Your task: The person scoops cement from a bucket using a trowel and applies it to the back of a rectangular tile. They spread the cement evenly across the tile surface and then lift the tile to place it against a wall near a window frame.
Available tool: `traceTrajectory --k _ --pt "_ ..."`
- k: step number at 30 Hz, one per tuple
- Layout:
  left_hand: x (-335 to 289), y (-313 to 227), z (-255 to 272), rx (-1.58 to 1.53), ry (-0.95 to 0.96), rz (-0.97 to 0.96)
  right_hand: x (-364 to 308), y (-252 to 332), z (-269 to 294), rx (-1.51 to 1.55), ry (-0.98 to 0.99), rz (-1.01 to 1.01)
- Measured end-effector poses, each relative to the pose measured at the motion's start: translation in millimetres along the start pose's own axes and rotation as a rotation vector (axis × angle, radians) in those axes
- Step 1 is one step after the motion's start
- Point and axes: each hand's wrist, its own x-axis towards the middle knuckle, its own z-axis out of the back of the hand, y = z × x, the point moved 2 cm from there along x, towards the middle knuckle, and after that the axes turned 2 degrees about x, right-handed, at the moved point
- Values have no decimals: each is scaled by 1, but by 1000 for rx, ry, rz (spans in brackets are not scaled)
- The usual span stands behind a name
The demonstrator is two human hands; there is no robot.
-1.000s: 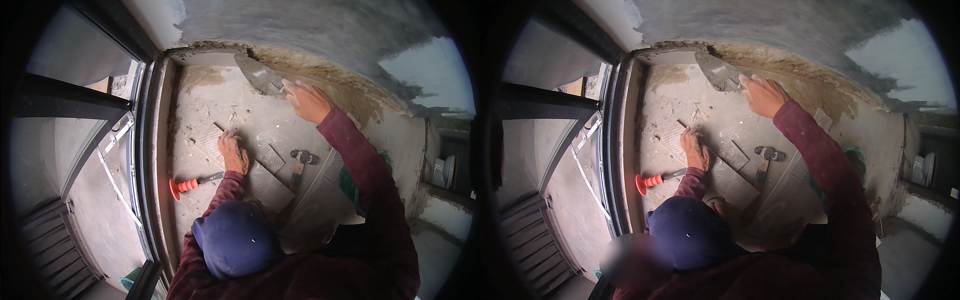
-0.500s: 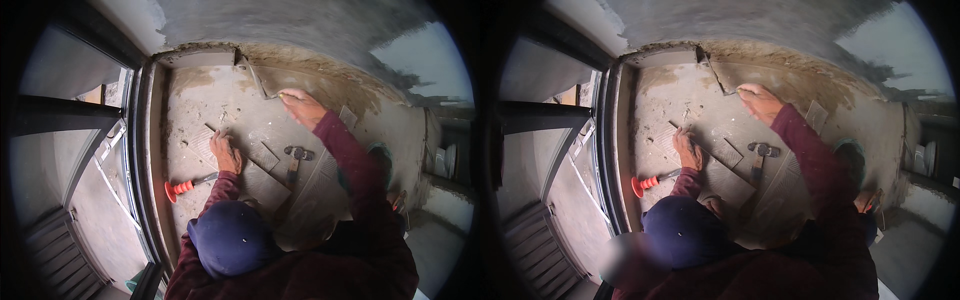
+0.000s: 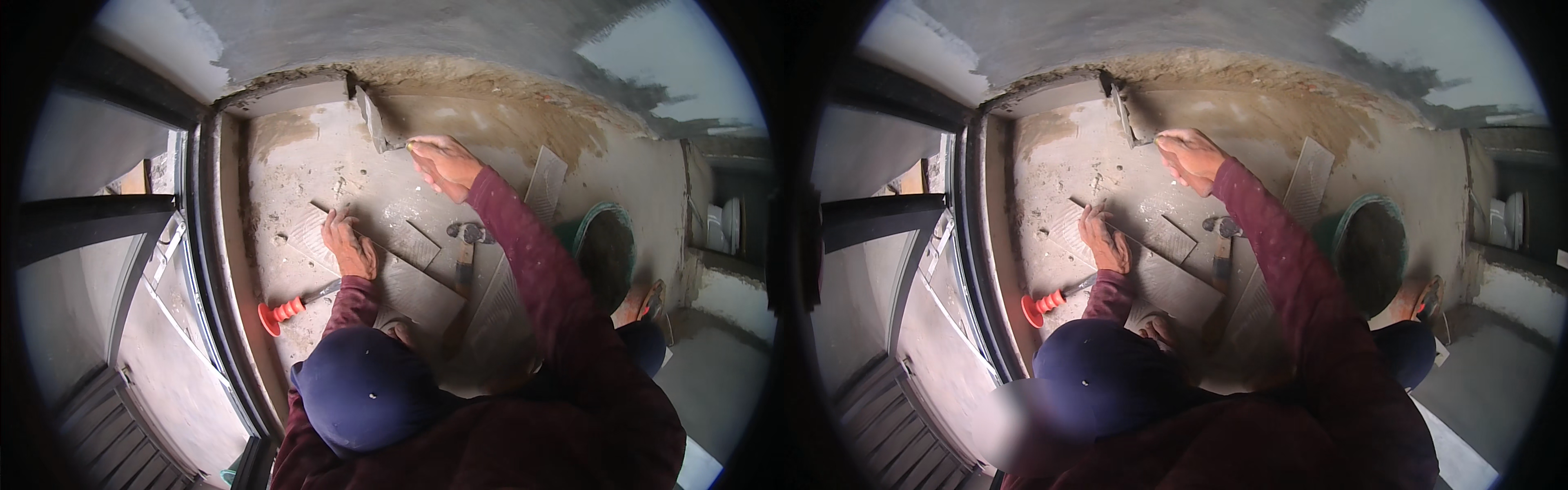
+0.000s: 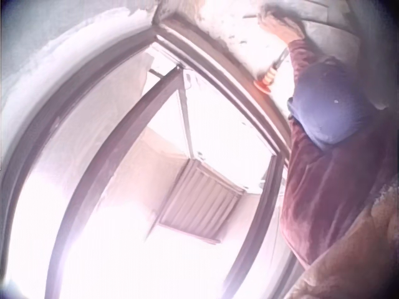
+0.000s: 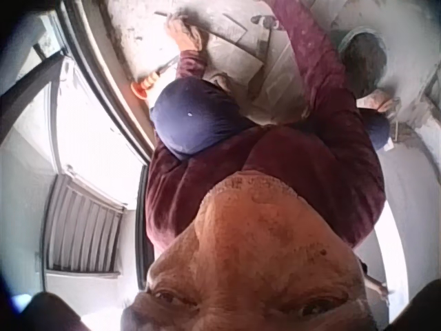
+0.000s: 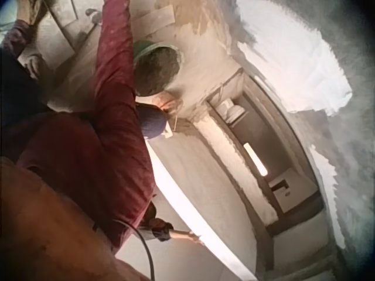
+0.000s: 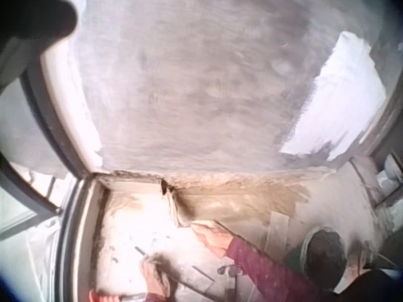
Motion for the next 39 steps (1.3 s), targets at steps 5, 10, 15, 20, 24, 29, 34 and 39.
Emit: traceTrajectory --k 5,10,15,20,24,29,34,39 --pt "2 -2 -2 -16 7 -43 16 2 4 30 27 24" --pt "2 -4 -1 3 19 -38 32 14 5 22 68 -10" --pt "-1 -2 -2 15 9 -49 12 34 26 -107 123 -2" --pt "4 -5 -6 32 17 -70 -11 48 69 -260 147 2" --pt "3 -4 -3 42 -3 -59 7 47 57 -264 150 -6" --pt "4 -2 -4 65 -8 -39 4 56 48 -270 136 -18" --pt "19 10 4 -86 -61 30 -84 89 73 -518 -90 41" --pt "164 68 7 -668 -552 420 -206 146 85 -702 -132 -31"
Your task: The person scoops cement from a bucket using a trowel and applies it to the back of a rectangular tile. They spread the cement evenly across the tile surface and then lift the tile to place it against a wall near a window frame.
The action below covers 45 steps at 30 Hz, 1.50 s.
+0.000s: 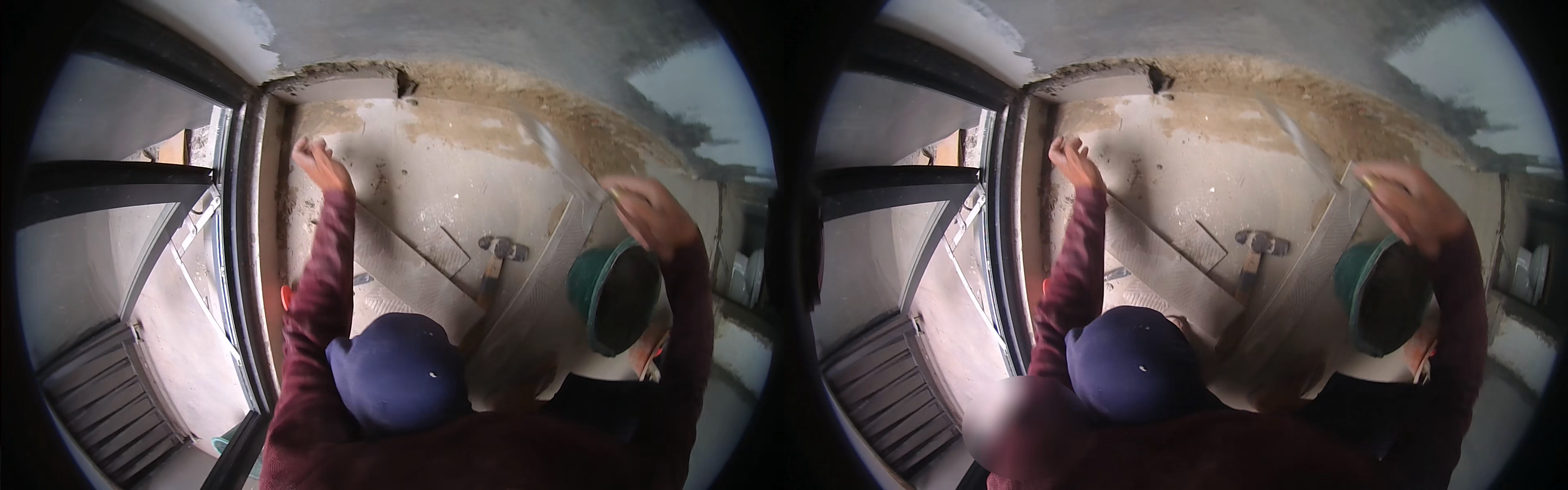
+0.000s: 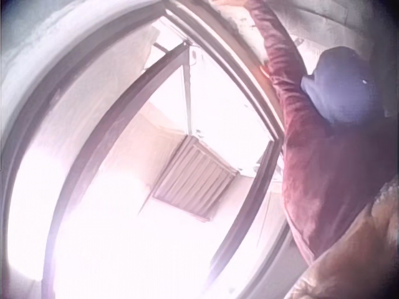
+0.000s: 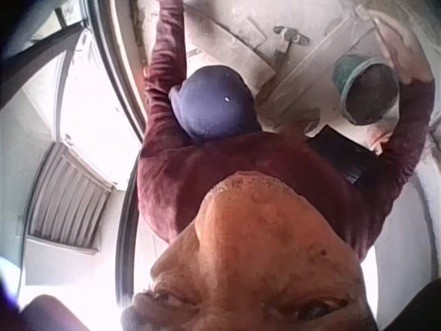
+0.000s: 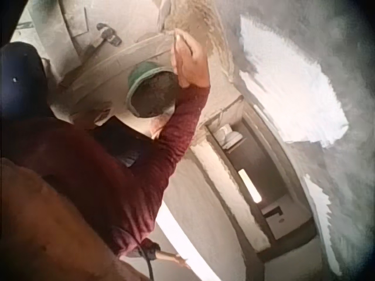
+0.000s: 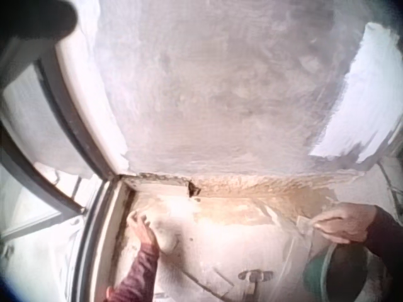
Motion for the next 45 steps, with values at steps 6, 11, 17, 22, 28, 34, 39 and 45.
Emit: traceTrajectory --k 6,11,17,22,28,34,39,45 --pt "70 20 -73 -485 -339 640 -136 -42 19 79 -335 -214" --pt "59 31 -103 -485 -253 517 -230 -111 3 152 -658 -205" --pt "71 32 -105 -525 -290 546 -296 -148 -7 389 -696 -295" --pt "81 61 -85 -582 -353 683 -292 -120 -7 358 -635 -511" --pt "57 44 -114 -466 -392 617 -267 -118 -1 -199 -421 -504" --pt "46 51 -90 -497 -106 616 -239 -149 10 -421 -165 -274" --pt "-36 2 -72 -167 482 476 -225 -174 4 -553 -90 -352" --pt "-131 -48 -30 260 1259 354 -244 -221 5 -655 -145 -410"
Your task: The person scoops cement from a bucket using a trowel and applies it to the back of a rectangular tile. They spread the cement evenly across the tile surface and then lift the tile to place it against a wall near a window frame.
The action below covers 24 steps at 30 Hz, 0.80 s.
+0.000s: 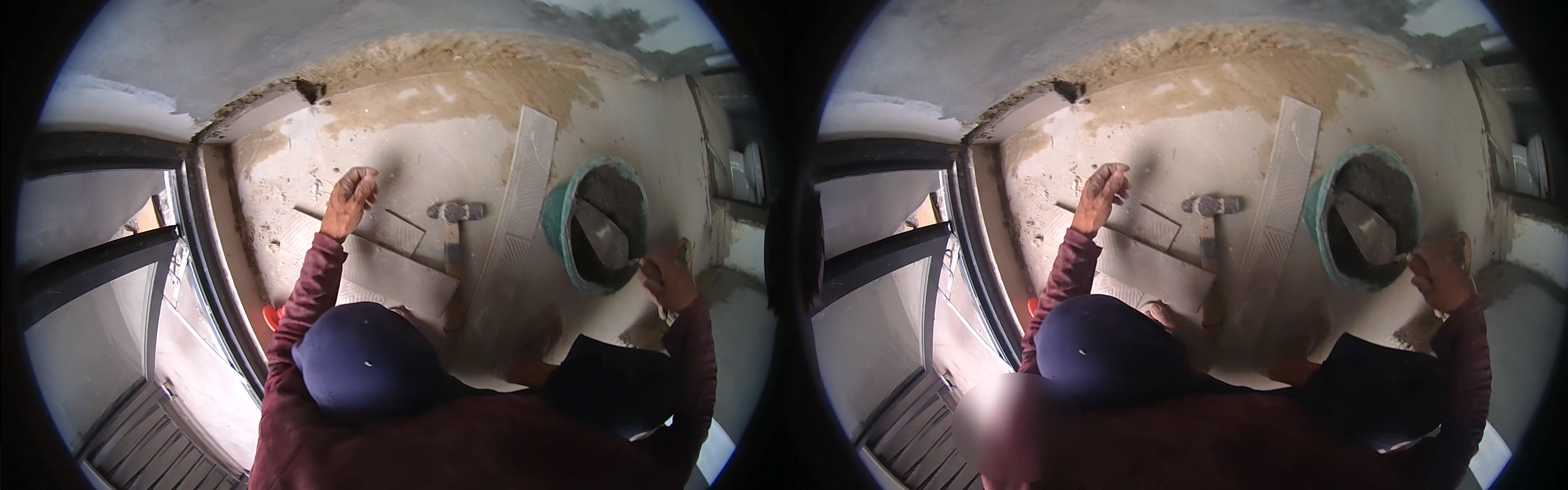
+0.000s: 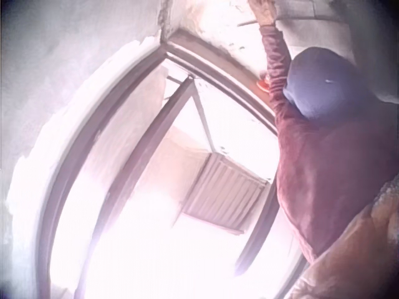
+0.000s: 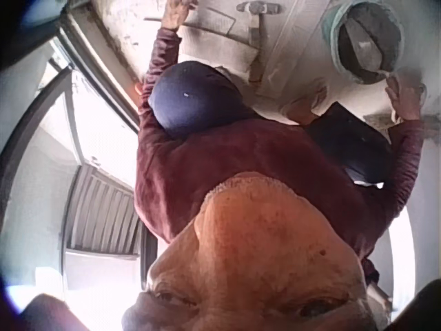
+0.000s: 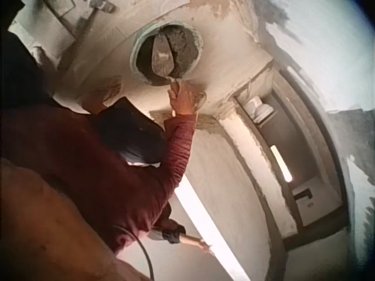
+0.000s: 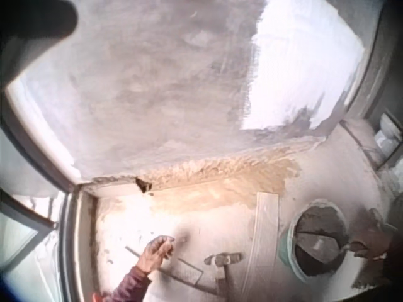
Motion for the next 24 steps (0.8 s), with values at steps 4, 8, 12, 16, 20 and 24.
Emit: traceTrajectory --k 4,8,12,16,20,24 --pt "-27 8 -6 154 96 20 -17 -13 15 148 -32 125" --pt "-21 15 -12 461 -33 -92 -8 -26 -17 -152 -221 347" --pt "-26 1 -42 610 -40 -123 15 -30 -26 -52 44 83" --pt "-43 17 -30 694 -86 -246 5 -52 -54 -61 -70 82" --pt "-74 43 7 961 253 -193 -9 -26 -37 8 -273 152" --pt "-117 16 -14 1442 558 -213 -2 109 -5 394 96 400"
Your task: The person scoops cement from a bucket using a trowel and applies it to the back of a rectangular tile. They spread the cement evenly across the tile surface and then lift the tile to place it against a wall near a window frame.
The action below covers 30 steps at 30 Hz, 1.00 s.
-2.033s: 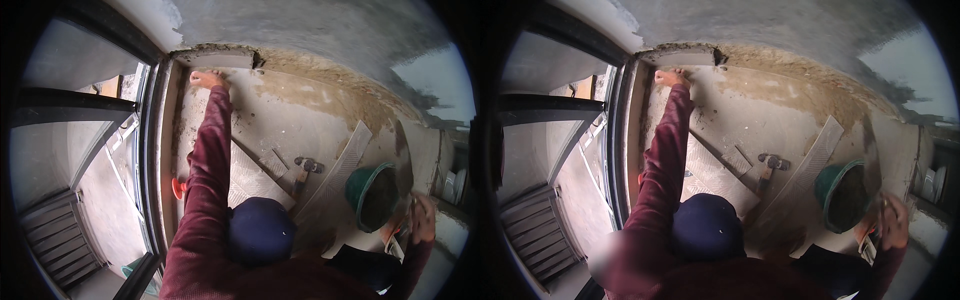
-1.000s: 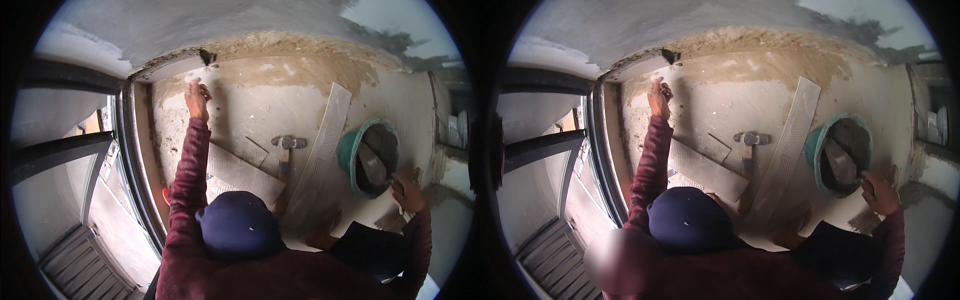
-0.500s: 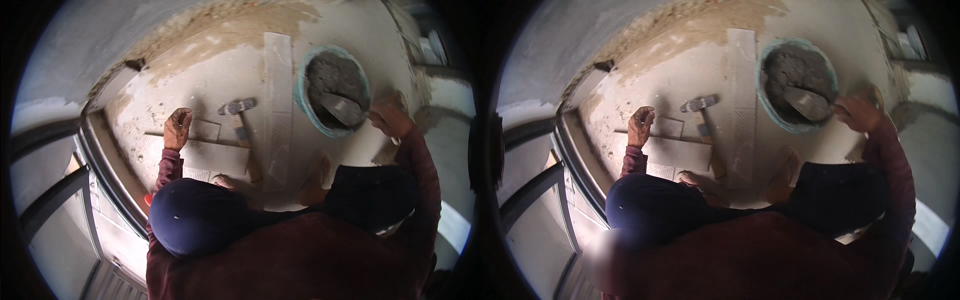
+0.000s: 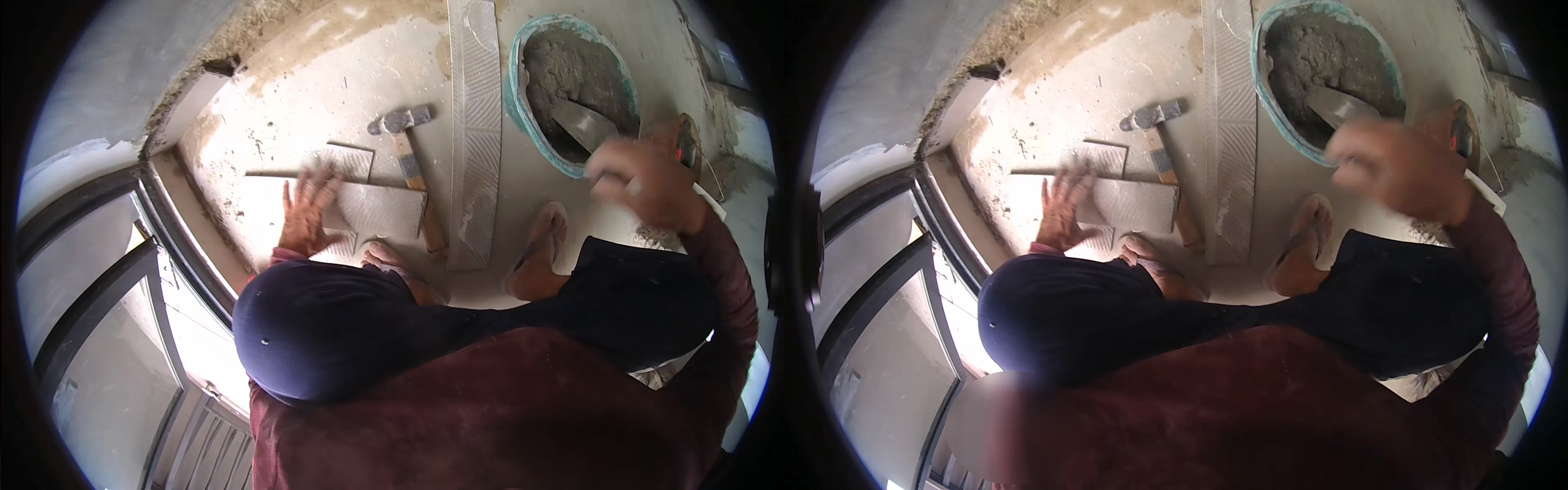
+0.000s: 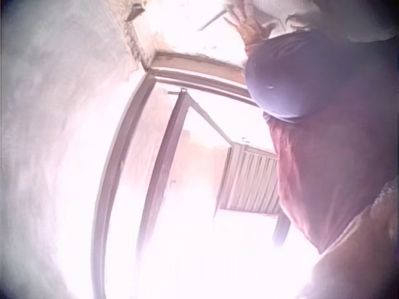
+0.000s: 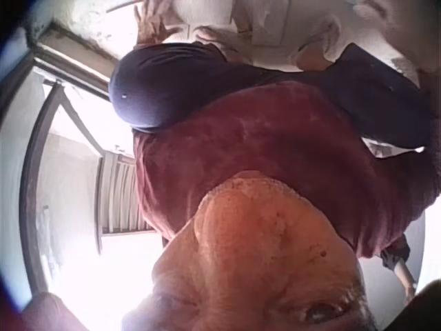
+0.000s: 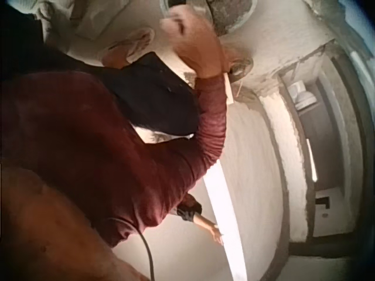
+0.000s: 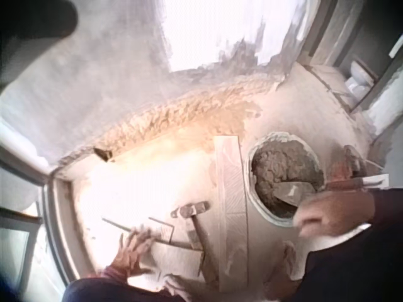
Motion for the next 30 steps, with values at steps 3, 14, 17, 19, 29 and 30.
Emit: traceTrajectory --k 3,14,17,19,29,30 --pt "13 -31 18 149 243 19 42 27 -72 247 482 19" --pt "2 -22 -9 -56 -293 -59 161 -21 -242 57 -598 -597" --pt "-4 -23 -15 -46 -287 -54 170 -35 -248 150 -641 -703" --pt "5 -21 -12 -34 -278 -72 172 -44 -244 214 -678 -742" --pt "-6 -23 -8 -96 -94 7 170 -42 -243 264 -833 -574" --pt "-10 -25 -8 -146 -120 2 171 -40 -241 322 -833 -558"
